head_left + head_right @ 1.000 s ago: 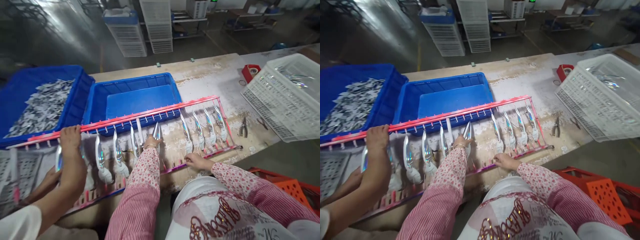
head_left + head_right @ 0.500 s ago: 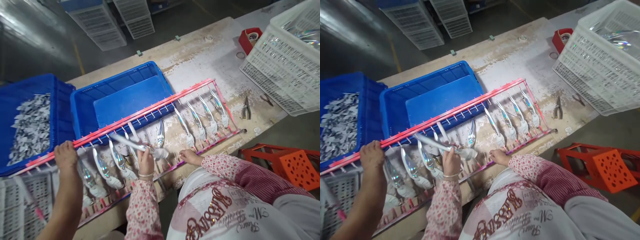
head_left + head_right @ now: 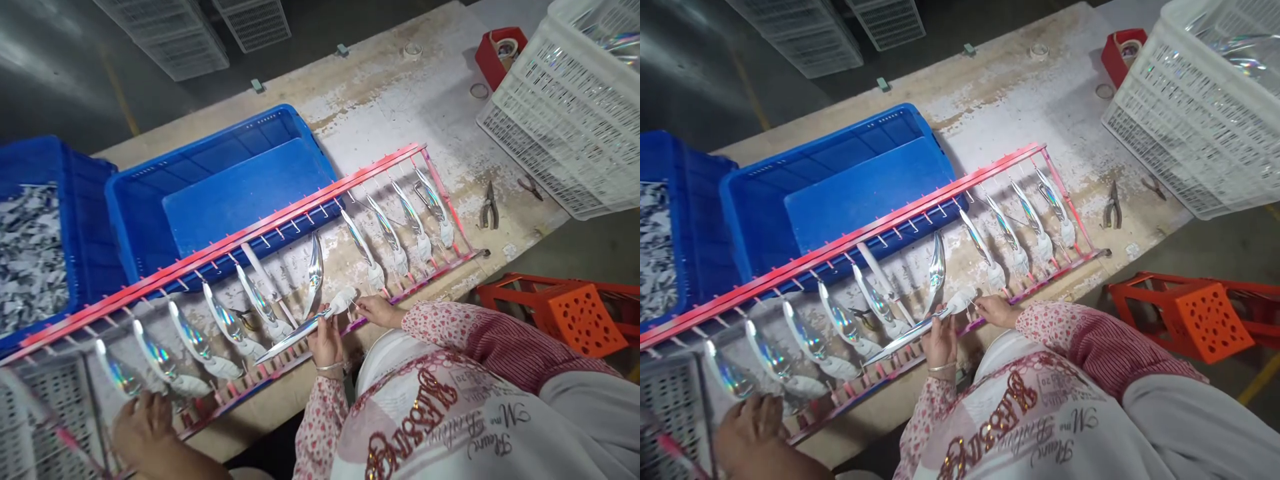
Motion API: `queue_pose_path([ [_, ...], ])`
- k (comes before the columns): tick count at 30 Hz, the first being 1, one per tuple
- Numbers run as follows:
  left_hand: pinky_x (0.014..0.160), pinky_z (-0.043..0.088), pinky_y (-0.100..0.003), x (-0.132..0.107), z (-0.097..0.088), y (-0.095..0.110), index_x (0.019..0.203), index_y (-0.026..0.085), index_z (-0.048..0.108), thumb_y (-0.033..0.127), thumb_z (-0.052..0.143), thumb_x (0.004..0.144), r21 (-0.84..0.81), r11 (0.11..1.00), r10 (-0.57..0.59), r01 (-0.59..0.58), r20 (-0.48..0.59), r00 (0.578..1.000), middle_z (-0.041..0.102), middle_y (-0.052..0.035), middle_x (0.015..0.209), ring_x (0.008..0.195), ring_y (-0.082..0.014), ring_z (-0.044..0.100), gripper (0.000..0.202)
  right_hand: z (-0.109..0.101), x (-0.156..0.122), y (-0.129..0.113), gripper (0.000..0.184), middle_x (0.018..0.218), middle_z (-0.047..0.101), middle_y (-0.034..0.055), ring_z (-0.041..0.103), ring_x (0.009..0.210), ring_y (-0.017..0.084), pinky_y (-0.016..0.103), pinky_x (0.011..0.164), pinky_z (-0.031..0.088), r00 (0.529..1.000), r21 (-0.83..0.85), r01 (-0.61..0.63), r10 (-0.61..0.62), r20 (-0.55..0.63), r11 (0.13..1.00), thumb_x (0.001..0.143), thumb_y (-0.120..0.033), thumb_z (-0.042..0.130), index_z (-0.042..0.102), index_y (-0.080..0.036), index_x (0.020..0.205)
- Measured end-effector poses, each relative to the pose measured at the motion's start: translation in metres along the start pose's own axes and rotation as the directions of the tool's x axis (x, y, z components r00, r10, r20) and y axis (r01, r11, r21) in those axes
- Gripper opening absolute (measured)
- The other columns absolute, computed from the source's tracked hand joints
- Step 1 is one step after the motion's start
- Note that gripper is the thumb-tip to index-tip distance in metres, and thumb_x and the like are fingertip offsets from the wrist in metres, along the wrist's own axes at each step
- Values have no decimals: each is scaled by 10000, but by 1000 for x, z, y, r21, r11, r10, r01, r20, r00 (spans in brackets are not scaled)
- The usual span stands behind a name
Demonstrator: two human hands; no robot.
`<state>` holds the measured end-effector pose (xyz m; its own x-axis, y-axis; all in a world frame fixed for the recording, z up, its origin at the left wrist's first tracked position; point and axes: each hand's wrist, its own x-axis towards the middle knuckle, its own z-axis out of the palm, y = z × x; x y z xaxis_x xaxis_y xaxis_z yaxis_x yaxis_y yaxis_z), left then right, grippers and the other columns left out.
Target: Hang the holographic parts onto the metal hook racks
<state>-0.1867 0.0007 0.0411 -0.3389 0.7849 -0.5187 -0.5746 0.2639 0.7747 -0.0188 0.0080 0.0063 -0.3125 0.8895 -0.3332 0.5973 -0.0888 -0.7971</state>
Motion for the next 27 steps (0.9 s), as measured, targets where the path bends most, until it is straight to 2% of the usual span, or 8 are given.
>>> queue_pose_path([
  [4, 975, 493, -382, -7, 12, 15, 1137, 248, 571, 324, 774, 750, 28, 983, 180, -180, 5, 984, 681, -50, 1142, 1117, -215, 631, 443, 0, -1, 1, 135, 872, 707, 81, 633, 777, 160, 253, 739, 432, 1000, 16, -6, 6, 5, 1000, 889, -156, 560, 657, -131, 979],
  [6, 990, 488, -396, -9, 16, 19, 1159, 246, 560, 314, 768, 759, 41, 976, 212, -213, 28, 977, 672, -57, 1168, 1130, -221, 625, 455, 0, -2, 1, 132, 858, 702, 69, 627, 769, 153, 250, 738, 431, 1000, 20, -3, 3, 2, 1000, 888, -155, 560, 656, -137, 976],
  [11, 1006, 478, -447, -11, 10, 2, 1110, 227, 579, 354, 795, 720, 67, 996, 65, -67, 30, 997, 697, -67, 1108, 1098, -232, 643, 464, -1, -3, 0, 129, 810, 683, 50, 601, 732, 138, 236, 701, 415, 1000, 11, 11, -10, -18, 1000, 899, -171, 545, 661, -139, 947],
  [15, 1003, 480, -459, -12, 5, -10, 1058, 223, 593, 368, 797, 717, 57, 998, 21, -23, 30, 999, 711, -62, 1064, 1085, -234, 652, 423, 1, -3, 0, 134, 814, 681, 54, 605, 756, 149, 244, 717, 417, 1000, -29, 12, -13, -22, 1000, 912, -184, 537, 661, -142, 942],
  [21, 985, 493, -413, -11, 14, -6, 1037, 227, 574, 363, 797, 714, 70, 997, 33, -35, 20, 999, 715, -48, 1032, 1056, -213, 666, 416, 1, -2, 0, 159, 862, 690, 71, 624, 812, 174, 263, 748, 431, 998, -124, 68, -66, 25, 990, 926, -190, 503, 651, -147, 965],
  [27, 915, 531, -399, -1, 27, 7, 1126, 227, 549, 440, 780, 710, 281, 958, 45, -57, 51, 998, 690, -91, 1099, 1032, -230, 669, 521, -4, 5, -3, 213, 937, 699, 91, 633, 844, 182, 273, 759, 435, 981, -275, 135, -89, 173, 952, 958, -199, 430, 629, -130, 988],
])
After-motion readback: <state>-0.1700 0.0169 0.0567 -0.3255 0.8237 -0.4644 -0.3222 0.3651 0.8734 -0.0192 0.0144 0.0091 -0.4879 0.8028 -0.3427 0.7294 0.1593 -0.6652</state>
